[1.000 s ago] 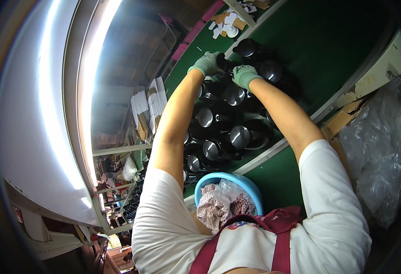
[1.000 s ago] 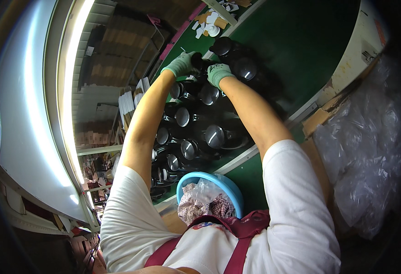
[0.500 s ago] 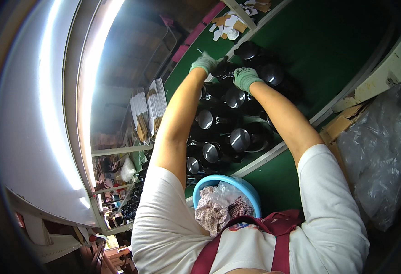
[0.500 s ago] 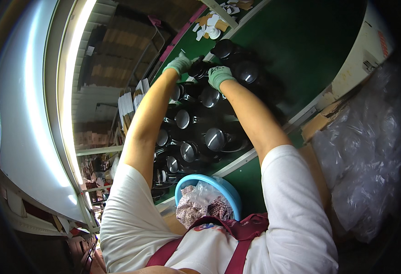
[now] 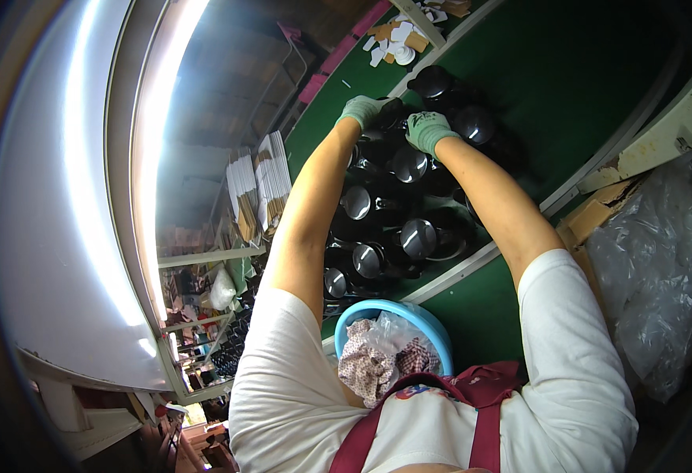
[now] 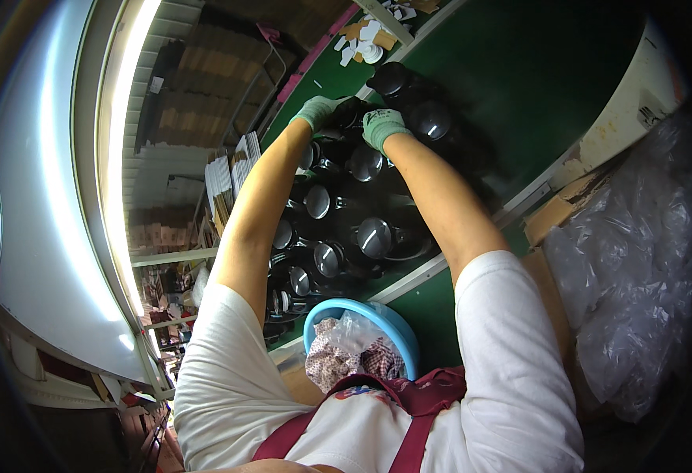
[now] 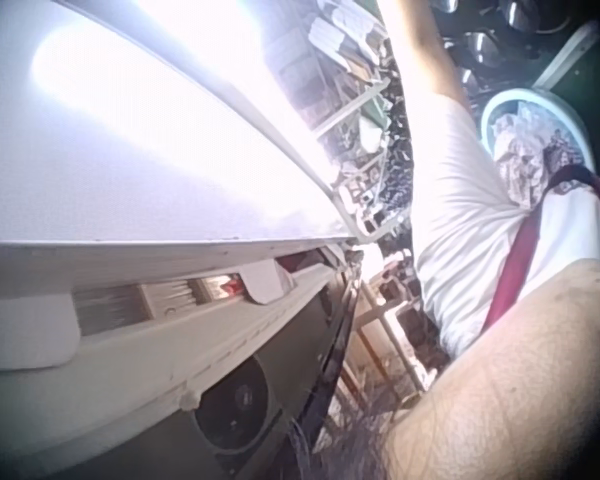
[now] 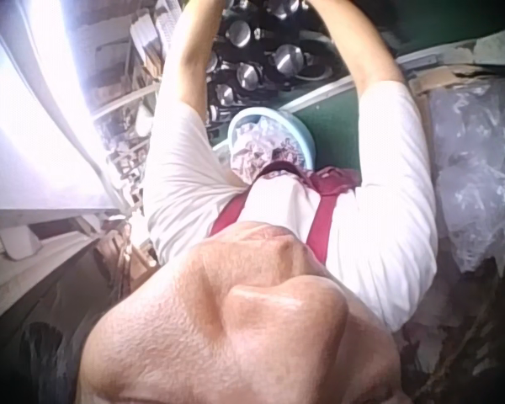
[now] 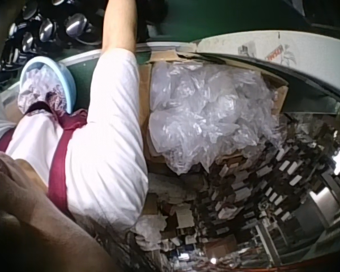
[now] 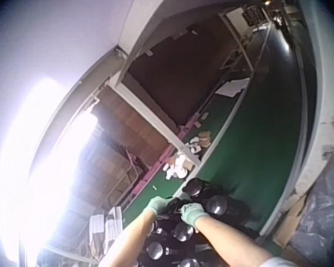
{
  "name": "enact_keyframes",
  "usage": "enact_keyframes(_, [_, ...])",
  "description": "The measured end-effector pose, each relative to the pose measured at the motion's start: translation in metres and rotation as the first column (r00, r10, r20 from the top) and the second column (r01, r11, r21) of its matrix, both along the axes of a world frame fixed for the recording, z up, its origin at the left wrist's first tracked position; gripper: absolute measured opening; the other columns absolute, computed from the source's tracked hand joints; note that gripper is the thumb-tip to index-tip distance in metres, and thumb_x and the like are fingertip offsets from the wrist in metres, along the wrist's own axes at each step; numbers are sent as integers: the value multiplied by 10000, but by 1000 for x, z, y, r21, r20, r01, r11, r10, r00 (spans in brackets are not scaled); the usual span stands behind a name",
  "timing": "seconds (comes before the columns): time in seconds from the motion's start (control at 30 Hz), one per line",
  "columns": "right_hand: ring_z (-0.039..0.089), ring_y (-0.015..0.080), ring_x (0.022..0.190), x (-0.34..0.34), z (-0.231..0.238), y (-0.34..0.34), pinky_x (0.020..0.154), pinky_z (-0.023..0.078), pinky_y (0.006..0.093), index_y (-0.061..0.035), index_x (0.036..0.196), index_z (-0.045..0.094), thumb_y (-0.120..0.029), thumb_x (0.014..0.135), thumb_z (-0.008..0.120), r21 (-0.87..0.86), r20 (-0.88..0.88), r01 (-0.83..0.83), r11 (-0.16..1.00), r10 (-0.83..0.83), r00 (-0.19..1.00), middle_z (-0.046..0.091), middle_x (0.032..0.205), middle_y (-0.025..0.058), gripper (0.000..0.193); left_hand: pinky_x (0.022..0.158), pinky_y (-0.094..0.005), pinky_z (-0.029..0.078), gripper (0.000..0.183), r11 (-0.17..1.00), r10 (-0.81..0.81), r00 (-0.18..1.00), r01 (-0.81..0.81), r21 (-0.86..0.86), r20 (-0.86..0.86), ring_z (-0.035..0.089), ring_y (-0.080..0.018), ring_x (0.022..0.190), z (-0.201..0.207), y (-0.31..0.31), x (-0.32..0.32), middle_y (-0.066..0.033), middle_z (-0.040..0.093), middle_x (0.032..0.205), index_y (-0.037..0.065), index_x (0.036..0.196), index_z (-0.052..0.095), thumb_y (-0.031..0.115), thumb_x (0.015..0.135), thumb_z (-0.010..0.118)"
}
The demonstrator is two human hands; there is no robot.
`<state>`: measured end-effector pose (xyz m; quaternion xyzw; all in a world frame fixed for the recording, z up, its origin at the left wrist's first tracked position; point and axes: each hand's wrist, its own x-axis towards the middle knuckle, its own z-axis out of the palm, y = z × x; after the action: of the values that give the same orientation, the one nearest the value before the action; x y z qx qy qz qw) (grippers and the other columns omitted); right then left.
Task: The person assembles black kettles on a green workbench by attaching white circular components to the top of each kettle. They pick up the kettles and components, align them, and press them together before placing the finished units back on the bench.
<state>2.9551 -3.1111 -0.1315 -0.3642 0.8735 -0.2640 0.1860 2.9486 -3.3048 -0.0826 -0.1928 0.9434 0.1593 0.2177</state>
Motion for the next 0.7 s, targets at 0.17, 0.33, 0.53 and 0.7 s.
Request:
enact_keyframes(0.17, [669, 325, 1020, -9, -6, 6, 875, 530, 436, -78, 1054, 705, -325, 863, 582, 5, 20, 37, 999, -37, 999, 692, 1085, 176, 335, 911, -445, 470, 465, 991, 110, 983, -98, -87, 145, 599, -254, 1034, 11, 30, -23, -78, 662, 1141, 140, 1193, 639, 356, 784, 684])
enact_keyframes(0.33, [670, 328, 1014, -14, -4, 12, 869, 533, 435, -75, 1064, 699, -324, 867, 579, 5, 23, 39, 999, -39, 999, 695, 1079, 172, 339, 1029, -479, 375, 489, 986, -80, 939, 24, 168, 335, 481, -211, 1187, 27, 18, -32, -9, 635, 1199, 145, 1196, 640, 289, 750, 783])
enact_keyframes(0.53, [666, 330, 1023, -14, -8, 12, 876, 530, 437, -74, 1067, 696, -330, 871, 582, 3, 14, 52, 999, -52, 999, 692, 1093, 170, 342, 902, -390, 533, 634, 992, -26, 987, 45, -115, 158, 662, -362, 1030, 7, 26, -31, -255, 671, 1105, 21, 1031, 715, 547, 685, 791])
enact_keyframes(0.7, [671, 315, 1031, -1, 3, 2, 871, 531, 428, -92, 1065, 718, -285, 865, 579, -9, 10, 20, 1000, -20, 1000, 699, 1098, 155, 310, 1008, -469, 465, 837, 980, 2, 999, 9, -200, 52, 562, -385, 1201, 8, 9, -7, -272, 605, 1229, 42, 1236, 612, 543, 608, 848])
